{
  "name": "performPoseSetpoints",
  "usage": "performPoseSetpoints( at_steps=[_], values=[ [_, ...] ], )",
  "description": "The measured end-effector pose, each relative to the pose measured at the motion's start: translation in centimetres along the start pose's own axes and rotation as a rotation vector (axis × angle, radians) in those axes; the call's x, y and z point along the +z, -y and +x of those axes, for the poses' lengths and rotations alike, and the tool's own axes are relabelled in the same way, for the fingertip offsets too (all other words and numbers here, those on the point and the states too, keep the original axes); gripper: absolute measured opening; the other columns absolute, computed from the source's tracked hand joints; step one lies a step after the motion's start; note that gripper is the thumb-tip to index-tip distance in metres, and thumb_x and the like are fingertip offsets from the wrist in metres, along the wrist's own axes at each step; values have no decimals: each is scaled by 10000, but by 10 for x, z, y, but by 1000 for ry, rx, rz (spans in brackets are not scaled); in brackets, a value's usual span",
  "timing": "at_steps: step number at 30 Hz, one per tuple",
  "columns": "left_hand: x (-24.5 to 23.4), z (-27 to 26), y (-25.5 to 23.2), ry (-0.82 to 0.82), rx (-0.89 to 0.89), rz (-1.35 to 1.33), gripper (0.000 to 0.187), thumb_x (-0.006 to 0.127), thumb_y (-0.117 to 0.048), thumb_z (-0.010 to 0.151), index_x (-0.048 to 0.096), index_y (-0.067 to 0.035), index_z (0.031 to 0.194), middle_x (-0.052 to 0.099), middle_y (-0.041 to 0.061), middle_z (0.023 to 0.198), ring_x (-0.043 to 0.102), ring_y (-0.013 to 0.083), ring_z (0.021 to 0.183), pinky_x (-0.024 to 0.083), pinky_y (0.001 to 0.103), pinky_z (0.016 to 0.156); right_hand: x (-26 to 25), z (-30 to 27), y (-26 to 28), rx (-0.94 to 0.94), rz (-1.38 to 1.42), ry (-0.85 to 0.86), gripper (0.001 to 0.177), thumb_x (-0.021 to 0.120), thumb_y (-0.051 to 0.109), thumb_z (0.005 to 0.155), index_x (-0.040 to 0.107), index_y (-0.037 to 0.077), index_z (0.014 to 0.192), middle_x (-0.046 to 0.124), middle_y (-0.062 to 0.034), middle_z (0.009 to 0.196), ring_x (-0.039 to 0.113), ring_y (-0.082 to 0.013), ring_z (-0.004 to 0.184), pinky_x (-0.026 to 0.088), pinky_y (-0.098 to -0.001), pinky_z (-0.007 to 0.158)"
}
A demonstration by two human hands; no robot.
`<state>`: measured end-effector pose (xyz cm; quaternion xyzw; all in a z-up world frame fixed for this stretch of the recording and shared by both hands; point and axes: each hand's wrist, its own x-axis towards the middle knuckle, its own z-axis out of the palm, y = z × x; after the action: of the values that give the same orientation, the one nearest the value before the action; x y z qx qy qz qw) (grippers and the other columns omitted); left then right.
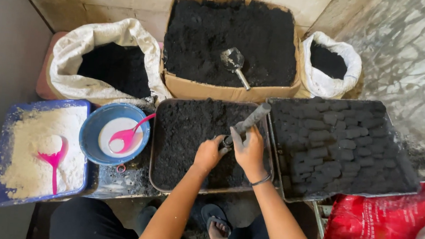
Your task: Molding charcoal powder into briquettes using a manual cylindrical mold and tamping rod.
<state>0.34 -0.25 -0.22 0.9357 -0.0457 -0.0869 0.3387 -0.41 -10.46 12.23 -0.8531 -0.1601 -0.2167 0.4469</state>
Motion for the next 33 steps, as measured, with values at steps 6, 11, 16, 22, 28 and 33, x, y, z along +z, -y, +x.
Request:
performPoseSetpoints(
  at_steps=[6,11,16,22,28,33],
  values=[
    [-4,-2,-3,-2,-1,5,396,605,-286,786,525,-159,1152,652,192,855,641,361,786,530,435,708,-5,-1,-2,49,7,-36,100,581,31,824,522,8,747,520,-154,615,570,-332,583,464,-348,496],
    [-2,-1,1,14,-2,1,402,598,-298,786,521,-164,1157,650,199,864,637,373,799,525,450,718,-8,2,3,40,-13,-19,113,600,33,809,515,-16,753,518,-189,614,560,-394,607,452,-372,486],
    [-7,0,-4,14,11,-13,403,600,-298,784,523,-163,1157,647,202,880,635,375,801,523,454,717,-13,6,-1,60,-19,10,122,598,51,825,528,-2,740,541,-153,598,579,-305,560,470,-333,484],
    [-15,-3,-8,28,9,16,404,608,-275,783,524,-145,1156,647,200,912,632,371,834,522,446,743,-22,2,-3,149,-24,53,182,573,130,855,533,-22,764,560,-190,630,594,-339,624,476,-377,506],
    [-18,-9,-11,21,-2,-12,395,612,-257,784,527,-136,1150,645,190,939,635,354,841,525,439,743,-34,2,3,184,6,-35,130,548,83,873,534,-21,797,568,-164,618,592,-278,578,479,-362,520],
    [-16,-7,-7,52,3,8,431,599,-275,793,506,-120,1185,628,199,993,621,365,877,519,445,773,-29,-1,1,180,23,5,128,552,73,861,547,-47,817,588,-192,672,610,-308,646,502,-380,555]
  ],
)
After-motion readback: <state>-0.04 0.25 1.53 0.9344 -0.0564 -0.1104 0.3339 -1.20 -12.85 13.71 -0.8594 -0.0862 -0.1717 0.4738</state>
